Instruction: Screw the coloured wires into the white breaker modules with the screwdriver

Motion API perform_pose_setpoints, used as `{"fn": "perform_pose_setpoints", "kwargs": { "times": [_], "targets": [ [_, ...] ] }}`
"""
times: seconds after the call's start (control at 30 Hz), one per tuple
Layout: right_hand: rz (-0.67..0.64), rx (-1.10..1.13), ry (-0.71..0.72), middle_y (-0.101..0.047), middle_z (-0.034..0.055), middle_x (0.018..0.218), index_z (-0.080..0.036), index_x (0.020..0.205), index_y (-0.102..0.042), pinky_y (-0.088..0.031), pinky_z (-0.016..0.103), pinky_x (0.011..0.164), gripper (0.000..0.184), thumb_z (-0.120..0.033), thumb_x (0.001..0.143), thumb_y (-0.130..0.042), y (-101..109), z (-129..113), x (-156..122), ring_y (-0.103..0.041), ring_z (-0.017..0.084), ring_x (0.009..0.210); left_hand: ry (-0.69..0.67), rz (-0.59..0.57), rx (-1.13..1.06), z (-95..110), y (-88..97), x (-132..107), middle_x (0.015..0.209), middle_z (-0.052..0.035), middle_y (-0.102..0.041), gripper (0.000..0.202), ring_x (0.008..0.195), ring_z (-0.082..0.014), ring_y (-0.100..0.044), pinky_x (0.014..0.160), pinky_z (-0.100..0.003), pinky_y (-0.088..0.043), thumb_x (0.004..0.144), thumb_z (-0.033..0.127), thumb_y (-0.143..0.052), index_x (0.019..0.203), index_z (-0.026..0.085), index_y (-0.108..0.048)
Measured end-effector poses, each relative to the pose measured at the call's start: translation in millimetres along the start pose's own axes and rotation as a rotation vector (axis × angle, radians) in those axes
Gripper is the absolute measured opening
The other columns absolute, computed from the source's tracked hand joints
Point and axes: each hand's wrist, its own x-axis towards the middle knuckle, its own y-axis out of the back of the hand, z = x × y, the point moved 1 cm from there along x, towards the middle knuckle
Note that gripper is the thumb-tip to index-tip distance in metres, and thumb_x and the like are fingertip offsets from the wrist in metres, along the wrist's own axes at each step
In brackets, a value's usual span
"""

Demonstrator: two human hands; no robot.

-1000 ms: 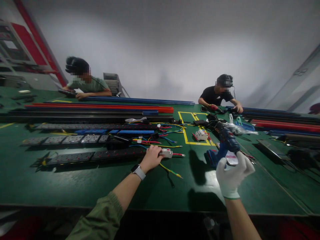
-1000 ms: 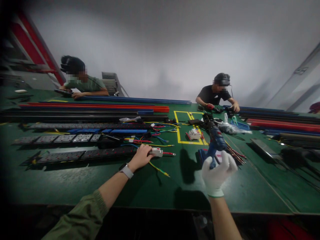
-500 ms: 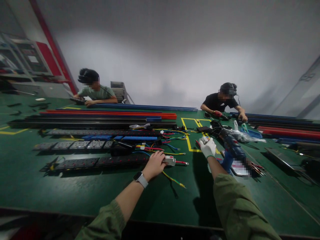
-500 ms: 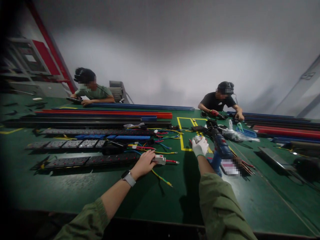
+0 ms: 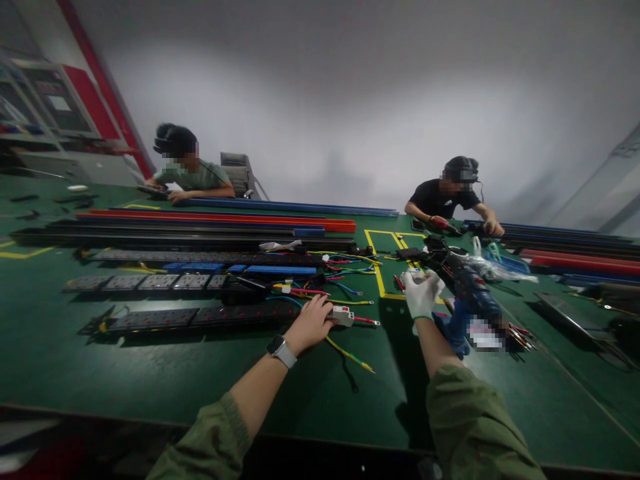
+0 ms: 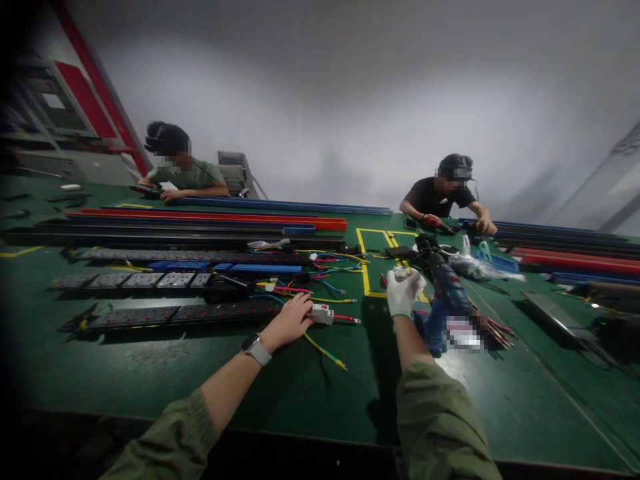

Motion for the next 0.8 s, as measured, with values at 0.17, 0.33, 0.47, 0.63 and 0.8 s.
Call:
{"fn": "perform_pose_setpoints", "kwargs": {
  "times": [0.17, 0.33, 0.47, 0.63, 0.8],
  "targets": [
    [-0.064, 0.287, 0.059, -0.065, 0.0064, 0.093, -0.019, 0.097, -0.064, -0.051, 0.038, 0.087, 0.042, -0.056, 0.083, -0.077, -20.5, -41.8, -1.5, -0.06, 0.023, 0.09, -0.017, -0.023, 0.035, 4.2, 6.4, 0.2, 0.155, -0.0159, -0.054, 0.028, 0.153, -0.0348, -0.04, 0.126, -0.055, -0.034, 0.103, 0.039, -0.055, 0.123, 0.02, -0.063],
    [-0.547, 0.484, 0.072, -0.067, 0.0011, 0.082, -0.021, 0.091, -0.064, -0.05, 0.029, 0.07, 0.037, -0.056, 0.085, -0.073, -42.3, -86.0, -34.7, -0.061, 0.018, 0.074, -0.02, -0.011, 0.069, 7.3, 11.5, 0.9, 0.14, -0.0167, -0.06, 0.028, 0.137, -0.0319, -0.054, 0.119, -0.048, -0.043, 0.102, 0.04, -0.057, 0.12, 0.02, -0.064],
    [-0.854, 0.198, 0.251, -0.075, 0.0013, 0.093, -0.023, 0.097, -0.068, -0.051, 0.027, 0.075, 0.022, -0.043, 0.087, -0.072, -57.7, -102.2, -58.1, -0.068, 0.019, 0.085, 0.013, -0.018, 0.061, 6.4, 9.9, 0.8, 0.133, -0.0154, -0.061, 0.026, 0.132, -0.0323, -0.056, 0.115, -0.049, -0.045, 0.101, 0.037, -0.059, 0.121, 0.022, -0.064],
    [-0.94, -0.041, 0.36, -0.079, 0.0018, 0.101, -0.029, 0.103, -0.075, -0.047, 0.028, 0.079, 0.023, -0.036, 0.082, -0.08, -60.3, -108.7, -62.7, -0.071, 0.023, 0.094, 0.011, -0.001, 0.036, 3.9, 6.0, 0.4, 0.155, -0.0184, -0.049, 0.026, 0.148, -0.0373, -0.042, 0.12, -0.059, -0.039, 0.101, 0.036, -0.057, 0.122, 0.022, -0.064],
    [-0.984, -0.068, 0.383, -0.08, 0.0001, 0.108, -0.031, 0.111, -0.076, -0.047, 0.026, 0.076, 0.027, -0.038, 0.085, -0.079, -63.9, -113.7, -66.3, -0.072, 0.021, 0.097, 0.023, -0.031, 0.037, 4.2, 6.4, 1.2, 0.15, -0.018, -0.054, 0.026, 0.146, -0.0373, -0.044, 0.117, -0.058, -0.041, 0.102, 0.037, -0.055, 0.122, 0.023, -0.063]
  ]
}}
